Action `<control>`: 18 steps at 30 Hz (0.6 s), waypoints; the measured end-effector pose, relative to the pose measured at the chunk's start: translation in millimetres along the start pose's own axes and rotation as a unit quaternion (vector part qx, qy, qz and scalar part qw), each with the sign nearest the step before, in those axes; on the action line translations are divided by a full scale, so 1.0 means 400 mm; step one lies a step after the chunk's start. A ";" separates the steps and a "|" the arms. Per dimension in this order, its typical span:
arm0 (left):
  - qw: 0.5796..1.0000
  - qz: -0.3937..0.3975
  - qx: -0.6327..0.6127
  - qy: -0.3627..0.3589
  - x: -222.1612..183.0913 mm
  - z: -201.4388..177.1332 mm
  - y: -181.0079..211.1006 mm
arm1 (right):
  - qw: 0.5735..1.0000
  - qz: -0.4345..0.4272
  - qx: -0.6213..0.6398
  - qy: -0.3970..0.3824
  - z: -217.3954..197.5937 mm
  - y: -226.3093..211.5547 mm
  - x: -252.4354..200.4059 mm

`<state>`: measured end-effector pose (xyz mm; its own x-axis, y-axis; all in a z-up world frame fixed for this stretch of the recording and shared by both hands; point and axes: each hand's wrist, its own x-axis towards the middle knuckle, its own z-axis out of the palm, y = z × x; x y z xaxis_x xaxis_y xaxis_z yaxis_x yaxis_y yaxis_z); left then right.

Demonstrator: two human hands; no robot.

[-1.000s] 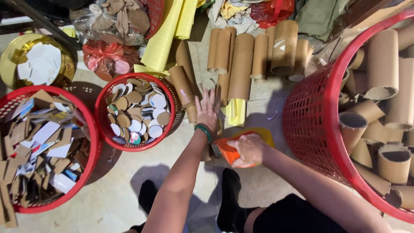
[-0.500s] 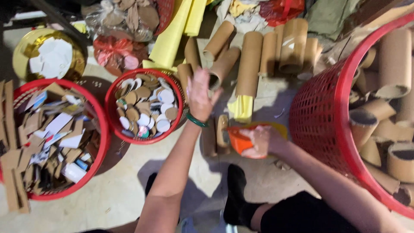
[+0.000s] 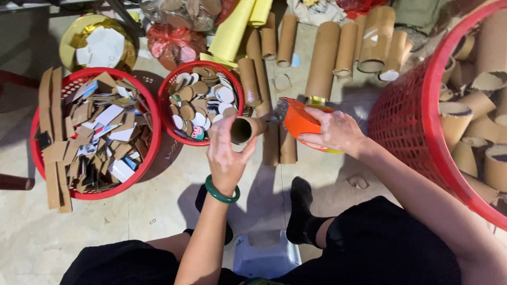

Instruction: The recorder uses a handheld tape dispenser to seal small cardboard discs onto the ends of cardboard tubes.

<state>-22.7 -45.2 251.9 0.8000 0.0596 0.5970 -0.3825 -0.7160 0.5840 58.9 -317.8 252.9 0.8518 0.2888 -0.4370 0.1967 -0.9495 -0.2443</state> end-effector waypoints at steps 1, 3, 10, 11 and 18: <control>1.000 -0.001 0.003 0.005 0.011 -0.022 0.020 | 1.000 -0.005 -0.003 0.002 0.001 -0.001 0.004; 1.000 -0.014 -0.003 0.006 0.030 -0.054 0.065 | 0.997 -0.031 0.041 0.054 0.008 0.009 0.008; 0.998 -0.051 0.005 -0.031 -0.002 0.025 -0.053 | 0.992 -0.067 0.101 0.017 0.011 -0.005 0.019; 0.998 -0.055 -0.002 -0.038 -0.007 0.033 -0.068 | 0.987 -0.108 0.109 0.047 0.014 -0.002 0.025; 0.993 -0.031 -0.082 -0.079 0.025 -0.007 -0.097 | 0.942 -0.090 0.323 0.005 -0.001 -0.001 0.011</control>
<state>-1.0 -15.0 236.9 0.8816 -0.0187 0.4716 -0.3903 -0.5908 0.7062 62.8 -316.0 251.6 0.8385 0.4332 -0.3306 0.0048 -0.6125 -0.7905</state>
